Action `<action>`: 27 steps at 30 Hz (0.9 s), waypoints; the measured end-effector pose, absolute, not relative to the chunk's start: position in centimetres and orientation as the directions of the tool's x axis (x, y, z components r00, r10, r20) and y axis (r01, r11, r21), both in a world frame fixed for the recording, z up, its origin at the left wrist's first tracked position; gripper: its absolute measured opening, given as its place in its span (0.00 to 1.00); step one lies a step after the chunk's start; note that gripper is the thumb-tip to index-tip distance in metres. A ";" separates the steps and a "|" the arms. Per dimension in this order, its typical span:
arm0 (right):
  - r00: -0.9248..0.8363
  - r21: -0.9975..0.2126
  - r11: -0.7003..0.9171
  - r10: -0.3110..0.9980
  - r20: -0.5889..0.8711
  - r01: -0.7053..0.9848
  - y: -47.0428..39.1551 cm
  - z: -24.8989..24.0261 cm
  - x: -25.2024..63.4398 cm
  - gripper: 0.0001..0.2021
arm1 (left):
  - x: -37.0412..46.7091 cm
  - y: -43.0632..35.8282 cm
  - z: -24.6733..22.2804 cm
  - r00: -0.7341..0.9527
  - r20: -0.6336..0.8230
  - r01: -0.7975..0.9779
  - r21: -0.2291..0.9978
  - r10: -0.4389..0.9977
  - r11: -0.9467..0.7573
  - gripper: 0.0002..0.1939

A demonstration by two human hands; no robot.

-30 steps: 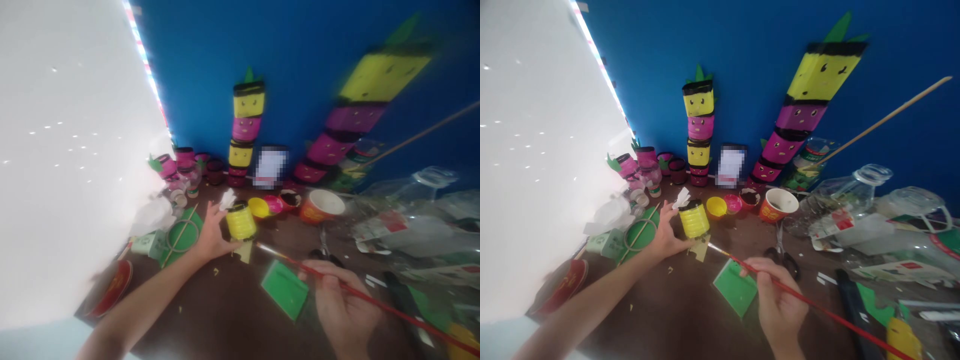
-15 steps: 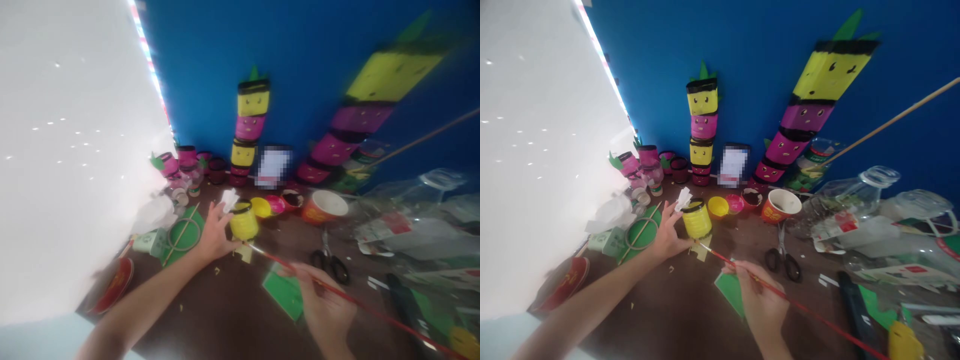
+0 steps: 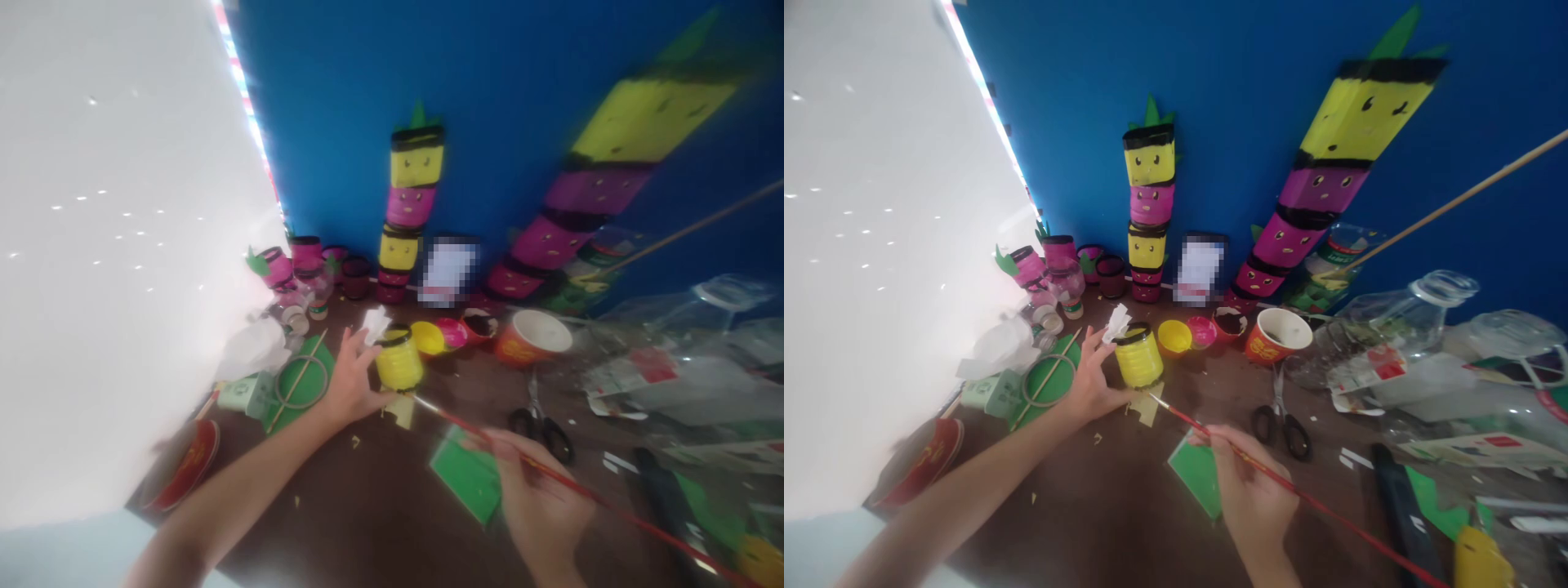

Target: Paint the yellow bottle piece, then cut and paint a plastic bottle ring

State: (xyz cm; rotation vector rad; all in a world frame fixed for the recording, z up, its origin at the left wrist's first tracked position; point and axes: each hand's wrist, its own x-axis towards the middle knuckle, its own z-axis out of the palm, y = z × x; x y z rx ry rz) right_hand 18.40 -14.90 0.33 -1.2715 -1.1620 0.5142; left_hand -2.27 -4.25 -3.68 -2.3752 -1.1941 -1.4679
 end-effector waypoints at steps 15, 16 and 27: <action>0.335 -0.892 0.322 0.842 0.422 0.316 -15.1 -0.1 18.7 0.05 | -2.3 -4.3 -3.7 0.212 0.787 0.665 0.319 0.580 -0.675 0.42; 0.343 -0.892 0.325 0.838 0.425 0.314 -15.2 -0.2 18.7 0.05 | -2.3 -4.3 -3.7 0.212 0.786 0.666 0.318 0.581 -0.674 0.42; 0.370 -0.865 0.381 0.791 0.488 0.326 -14.9 0.4 18.9 0.05 | -2.3 -4.3 -3.7 0.174 0.806 0.667 0.326 0.566 -0.670 0.44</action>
